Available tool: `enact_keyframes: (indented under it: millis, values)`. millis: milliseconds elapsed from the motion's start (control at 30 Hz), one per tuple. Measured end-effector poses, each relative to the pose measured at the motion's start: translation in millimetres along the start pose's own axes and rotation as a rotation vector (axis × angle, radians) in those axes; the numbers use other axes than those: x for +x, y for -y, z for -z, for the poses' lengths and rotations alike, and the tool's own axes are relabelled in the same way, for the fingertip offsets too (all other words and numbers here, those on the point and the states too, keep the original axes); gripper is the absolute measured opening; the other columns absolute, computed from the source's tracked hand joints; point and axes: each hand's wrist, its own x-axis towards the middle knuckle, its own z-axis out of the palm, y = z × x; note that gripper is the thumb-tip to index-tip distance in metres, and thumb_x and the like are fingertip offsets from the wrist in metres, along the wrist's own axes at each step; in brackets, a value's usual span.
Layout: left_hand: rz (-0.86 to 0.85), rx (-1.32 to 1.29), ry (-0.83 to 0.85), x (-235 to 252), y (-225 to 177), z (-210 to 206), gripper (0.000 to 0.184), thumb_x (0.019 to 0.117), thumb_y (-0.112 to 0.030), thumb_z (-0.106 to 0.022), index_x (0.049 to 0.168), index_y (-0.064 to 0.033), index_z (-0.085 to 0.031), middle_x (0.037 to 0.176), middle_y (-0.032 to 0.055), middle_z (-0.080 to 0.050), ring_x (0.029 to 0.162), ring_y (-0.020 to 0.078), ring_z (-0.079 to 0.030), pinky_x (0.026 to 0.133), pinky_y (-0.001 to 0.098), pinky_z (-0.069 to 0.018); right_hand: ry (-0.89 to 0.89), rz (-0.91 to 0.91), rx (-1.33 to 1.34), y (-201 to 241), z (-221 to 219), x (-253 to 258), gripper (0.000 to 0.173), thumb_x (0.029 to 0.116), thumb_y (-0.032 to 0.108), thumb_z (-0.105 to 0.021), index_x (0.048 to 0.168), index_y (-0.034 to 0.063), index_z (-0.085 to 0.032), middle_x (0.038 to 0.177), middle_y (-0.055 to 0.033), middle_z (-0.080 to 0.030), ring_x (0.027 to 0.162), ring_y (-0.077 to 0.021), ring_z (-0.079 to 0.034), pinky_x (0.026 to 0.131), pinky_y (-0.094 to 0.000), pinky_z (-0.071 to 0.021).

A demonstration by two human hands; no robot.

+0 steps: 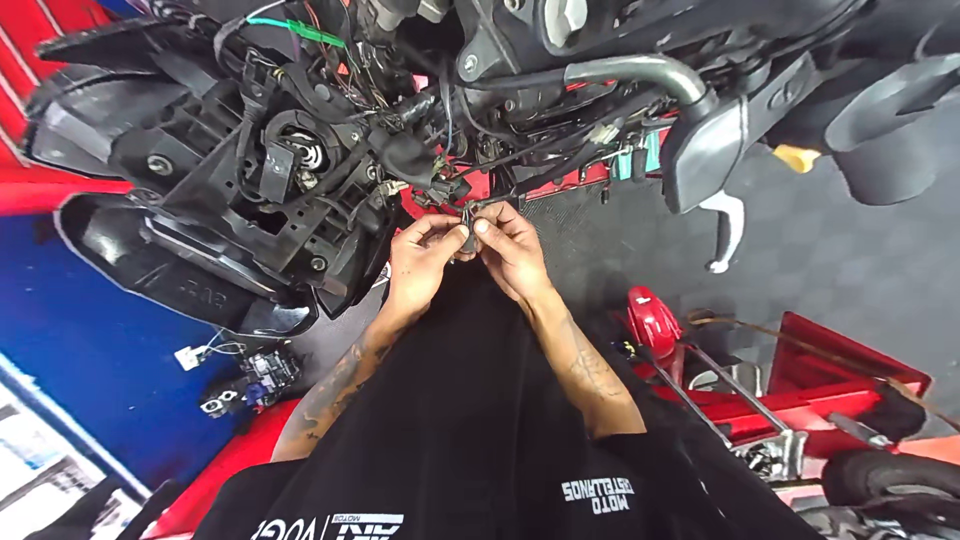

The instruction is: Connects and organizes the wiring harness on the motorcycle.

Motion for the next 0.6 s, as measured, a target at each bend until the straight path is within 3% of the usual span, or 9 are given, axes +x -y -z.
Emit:
enact_keyframes:
  millis: [67,167,267,433,600]
  values:
    - [0.012,-0.014,0.009,0,2,-2,0.015,0.0981,-0.003,-0.065,0.112,0.0024,-0.066,0.095,0.0130,-0.073,0.080,0.0228,-0.073,0.076,0.0404,-0.0648,-0.060,0.056,-0.151,5,-2,-5,0.013,0.0997,0.006,-0.061,0.113,0.0045,-0.060,0.093,-0.0058,-0.065,0.073,-0.0123,-0.064,0.066,-0.0299,-0.0591]
    - [-0.015,0.037,0.010,-1,2,-2,0.014,0.0988,-0.005,-0.063,0.112,-0.0011,-0.066,0.094,0.0079,-0.071,0.077,0.0172,-0.070,0.073,0.0355,-0.0629,-0.125,0.178,-0.395,18,-10,-11,0.014,0.0971,0.001,-0.066,0.110,-0.0023,-0.065,0.091,-0.0081,-0.069,0.073,-0.0145,-0.068,0.066,-0.0311,-0.0623]
    - [-0.099,0.074,0.020,0,6,-3,0.015,0.0962,-0.005,-0.067,0.111,-0.0032,-0.066,0.094,0.0052,-0.072,0.076,0.0151,-0.070,0.072,0.0338,-0.0626,-0.175,0.185,-0.530,27,-17,-14,0.020,0.0913,0.005,-0.075,0.108,-0.0005,-0.066,0.089,-0.0068,-0.069,0.072,-0.0134,-0.069,0.064,-0.0292,-0.0627]
    - [-0.187,0.138,0.106,3,6,10,0.017,0.0966,-0.004,-0.067,0.113,-0.0013,-0.069,0.101,0.0060,-0.072,0.082,0.0150,-0.071,0.075,0.0330,-0.0628,-0.144,0.079,-0.570,34,-13,-6,0.012,0.0924,0.004,-0.074,0.103,0.0007,-0.069,0.085,-0.0059,-0.072,0.067,-0.0128,-0.069,0.061,-0.0282,-0.0618]
    - [-0.306,0.258,0.011,0,5,5,0.016,0.0963,-0.003,-0.066,0.112,-0.0025,-0.066,0.101,0.0041,-0.072,0.080,0.0106,-0.070,0.071,0.0277,-0.0612,-0.077,0.056,-0.541,37,-12,-2,0.009,0.0948,0.000,-0.068,0.104,-0.0004,-0.067,0.086,-0.0073,-0.072,0.069,-0.0145,-0.071,0.064,-0.0300,-0.0641]
